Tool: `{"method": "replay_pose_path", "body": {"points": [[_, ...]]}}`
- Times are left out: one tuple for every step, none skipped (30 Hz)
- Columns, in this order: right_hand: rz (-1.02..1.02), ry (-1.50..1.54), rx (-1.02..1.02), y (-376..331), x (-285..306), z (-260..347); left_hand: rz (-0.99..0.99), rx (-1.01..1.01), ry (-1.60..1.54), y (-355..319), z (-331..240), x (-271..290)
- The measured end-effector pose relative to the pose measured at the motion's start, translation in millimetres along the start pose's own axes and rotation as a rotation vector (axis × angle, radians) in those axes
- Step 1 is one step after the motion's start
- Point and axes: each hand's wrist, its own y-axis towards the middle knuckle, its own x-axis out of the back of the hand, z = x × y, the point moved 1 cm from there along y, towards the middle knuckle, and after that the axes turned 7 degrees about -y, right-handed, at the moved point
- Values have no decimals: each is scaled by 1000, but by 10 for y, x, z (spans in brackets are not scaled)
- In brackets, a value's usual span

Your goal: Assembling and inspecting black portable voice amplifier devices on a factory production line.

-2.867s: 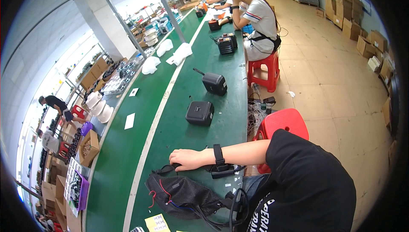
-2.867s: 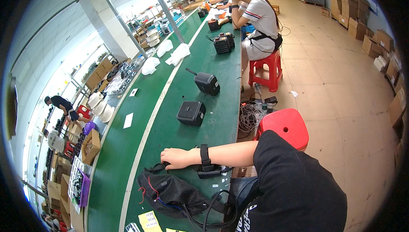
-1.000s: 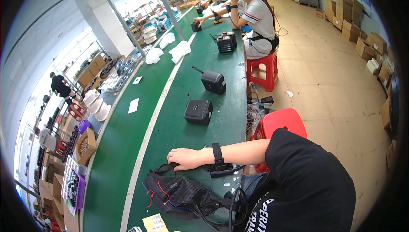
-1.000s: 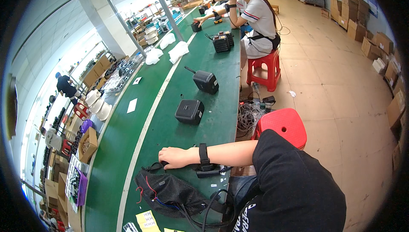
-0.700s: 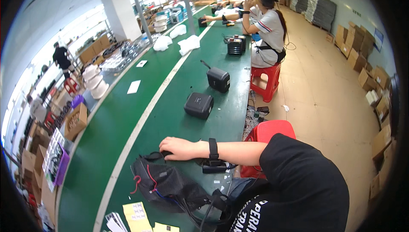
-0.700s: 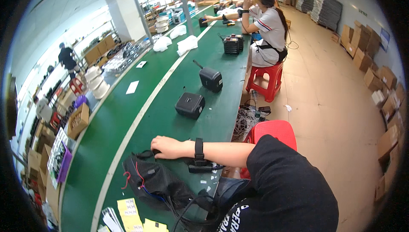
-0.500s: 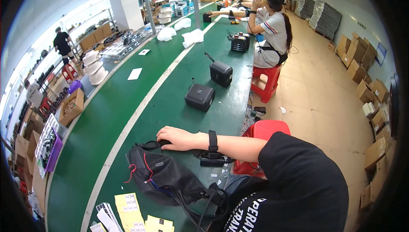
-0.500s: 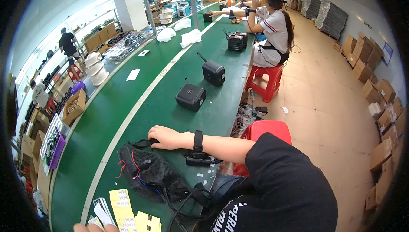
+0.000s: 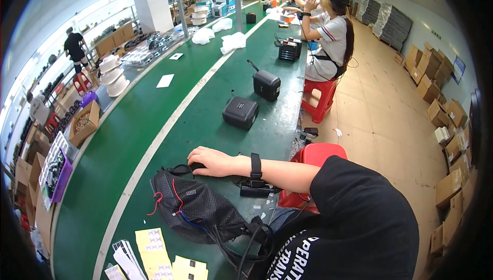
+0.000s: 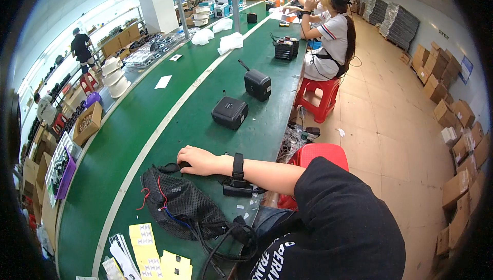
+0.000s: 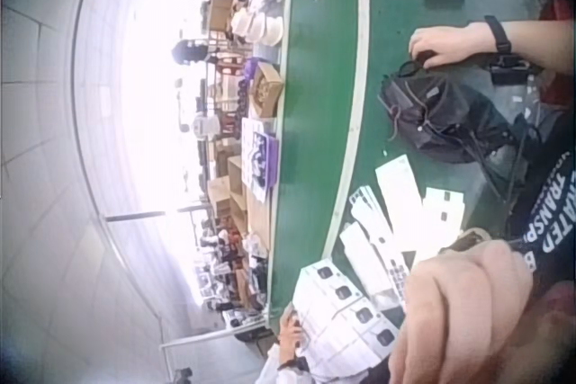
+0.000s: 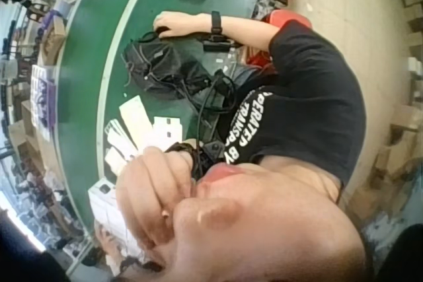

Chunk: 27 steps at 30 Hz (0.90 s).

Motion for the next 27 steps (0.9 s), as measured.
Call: {"method": "replay_pose_path", "body": {"points": [[1,2,6,15,-7,25,259,6,-108,92,-21,137],[3,3,-1,20,-16,29,518,16,-218,140,-34,205],[5,4,-8,25,-24,36,518,14,-217,103,-44,204],[4,3,-10,20,-30,17,435,17,-221,73,-52,193],[-1,2,-2,17,-36,1,352,18,-226,54,-62,183],[-6,0,7,13,-40,-16,353,20,-227,65,-121,192],[-5,1,7,12,-34,-11,370,132,-172,132,-201,181],[-4,-4,8,12,-27,-8,387,244,-116,166,-236,177],[-3,-8,9,11,-20,-6,385,244,-117,152,-221,170],[-2,-7,8,12,-20,-10,387,166,-84,126,-199,161],[-4,-3,8,15,-21,-13,389,87,-51,100,-190,159],[-6,1,8,14,-23,-15,387,88,-52,69,-216,183],[-7,1,7,16,-23,-15,378,123,-69,64,-256,202],[-9,4,10,16,-22,-15,369,159,-86,58,-276,215],[-11,6,13,12,-19,-16,370,161,-86,59,-243,256],[-12,7,15,21,-28,-12,451,115,-160,116,-179,289],[-8,5,15,28,-38,-8,532,69,-235,143,-152,304],[-5,3,16,36,-47,-4,533,69,-233,137,-184,281],[-6,3,14,26,-35,-6,487,101,-189,139,-222,248],[-8,-1,14,17,-21,-8,441,134,-145,145,-252,241],[-11,-6,14,11,-11,-9,442,136,-146,146,-271,285],[-9,-6,14,11,-7,-4,504,109,-141,146,-286,333],[-8,1,10,14,-6,2,566,82,-136,139,-292,358],[-6,9,6,16,-3,6,566,81,-137,121,-287,357],[-5,7,4,19,4,12,535,44,-133,132,-272,332],[31,8,-9,19,10,16,503,6,-128,147,-249,301],[67,10,-22,18,16,19,504,6,-131,166,-194,261]]}}
